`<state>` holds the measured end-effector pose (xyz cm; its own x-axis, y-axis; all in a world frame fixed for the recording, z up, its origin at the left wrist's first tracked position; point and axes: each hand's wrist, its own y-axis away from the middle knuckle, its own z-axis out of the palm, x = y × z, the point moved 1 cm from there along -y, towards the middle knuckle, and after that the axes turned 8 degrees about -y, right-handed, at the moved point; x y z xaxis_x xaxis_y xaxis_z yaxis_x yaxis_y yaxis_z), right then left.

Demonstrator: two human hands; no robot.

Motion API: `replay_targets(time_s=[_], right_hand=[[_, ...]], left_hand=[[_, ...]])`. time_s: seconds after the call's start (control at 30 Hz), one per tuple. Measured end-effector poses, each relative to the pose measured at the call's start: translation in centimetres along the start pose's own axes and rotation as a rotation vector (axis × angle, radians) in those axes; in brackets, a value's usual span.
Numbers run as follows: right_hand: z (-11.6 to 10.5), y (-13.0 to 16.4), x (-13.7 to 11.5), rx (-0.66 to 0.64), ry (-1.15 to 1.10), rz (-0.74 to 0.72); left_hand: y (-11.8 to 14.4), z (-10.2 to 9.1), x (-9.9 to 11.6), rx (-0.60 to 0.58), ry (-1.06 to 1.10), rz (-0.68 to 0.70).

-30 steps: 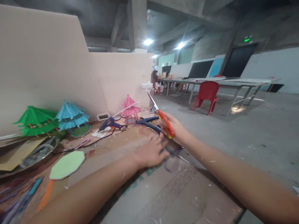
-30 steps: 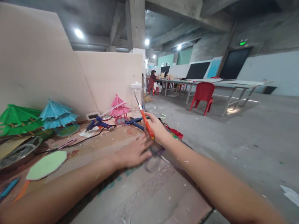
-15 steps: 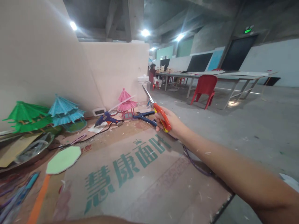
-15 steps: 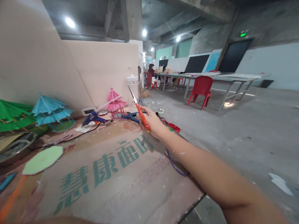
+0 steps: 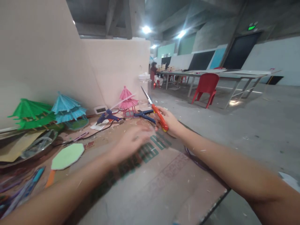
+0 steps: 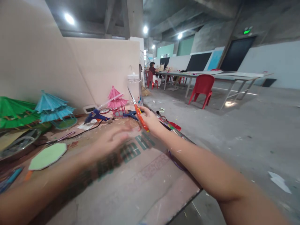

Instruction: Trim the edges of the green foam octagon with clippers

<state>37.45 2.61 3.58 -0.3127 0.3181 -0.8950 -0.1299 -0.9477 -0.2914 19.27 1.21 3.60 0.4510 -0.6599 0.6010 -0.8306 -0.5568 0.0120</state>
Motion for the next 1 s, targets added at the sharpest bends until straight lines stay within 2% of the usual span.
replay_targets(time_s=[0.07, 0.1, 0.13, 0.17, 0.23, 0.27, 0.3, 0.33, 0.37, 0.43, 0.5, 0.57, 0.63, 0.7, 0.77, 0.8, 0.83, 0.87, 0.9, 0.93, 1.0], right_hand=[[0.1, 0.1, 0.4, -0.013, 0.004, -0.006], [0.1, 0.2, 0.7, -0.017, 0.005, -0.005], [0.2, 0.3, 1.2, -0.02, 0.005, -0.004], [0.2, 0.4, 1.7, -0.013, -0.004, -0.007], [0.3, 0.5, 2.8, 0.004, -0.022, -0.016], [0.3, 0.6, 3.2, 0.015, -0.029, -0.022], [0.4, 0.6, 3.6, 0.026, -0.035, -0.025], [0.5, 0.5, 3.9, 0.039, -0.043, -0.027], [0.5, 0.5, 4.1, 0.054, -0.051, -0.026], [0.6, 0.3, 4.3, 0.078, -0.061, -0.021], [0.6, 0.2, 4.3, 0.081, -0.056, -0.012], [0.6, 0.2, 4.3, 0.067, -0.046, -0.003], [0.5, 0.3, 4.3, 0.063, -0.038, 0.004], [0.4, 0.3, 4.3, 0.08, -0.021, 0.006], [0.3, 0.3, 4.3, 0.092, -0.008, -0.001], [0.3, 0.3, 4.3, 0.093, -0.005, -0.005], [0.3, 0.3, 4.4, 0.091, -0.006, -0.008], [0.3, 0.3, 4.5, 0.09, -0.011, -0.009], [0.3, 0.2, 4.6, 0.091, -0.016, -0.006], [0.4, 0.2, 4.7, 0.09, -0.017, 0.001], [0.5, 0.2, 4.8, 0.086, -0.005, 0.017]], left_hand=[[-1.0, -2.3, -2.0, 0.146, -0.106, -0.113], [-1.1, -2.7, -2.5, 0.19, -0.16, -0.153], [-0.9, -2.6, -2.6, 0.172, -0.182, -0.152], [-0.5, -2.1, -2.3, 0.103, -0.192, -0.097], [0.2, -0.5, -1.2, -0.266, -0.156, 0.245], [0.2, -0.2, -1.0, -0.332, -0.144, 0.287], [-0.2, -0.3, -1.1, -0.269, -0.175, 0.197], [-1.0, -0.9, -1.7, -0.051, -0.23, 0.02], [-2.0, -1.7, -2.5, 0.099, -0.268, -0.073], [-4.2, -3.3, -4.6, 0.23, -0.319, -0.169], [-6.1, -3.9, -6.3, 0.251, -0.351, -0.208], [-6.8, -3.4, -6.6, 0.195, -0.355, -0.166], [-6.1, -2.1, -5.5, 0.1, -0.329, -0.075], [-4.4, -1.1, -3.6, -0.052, -0.265, 0.052], [-2.7, -0.9, -1.9, -0.29, -0.154, 0.193], [-2.1, -1.1, -1.6, -0.321, -0.129, 0.21], [-1.9, -1.5, -1.6, -0.277, -0.139, 0.183], [-2.1, -2.1, -2.1, -0.105, -0.209, 0.099], [-2.6, -2.6, -2.8, 0.151, -0.334, -0.032], [-3.3, -2.9, -3.7, 0.253, -0.398, -0.102], [-5.2, -2.9, -5.5, 0.304, -0.455, -0.185]])
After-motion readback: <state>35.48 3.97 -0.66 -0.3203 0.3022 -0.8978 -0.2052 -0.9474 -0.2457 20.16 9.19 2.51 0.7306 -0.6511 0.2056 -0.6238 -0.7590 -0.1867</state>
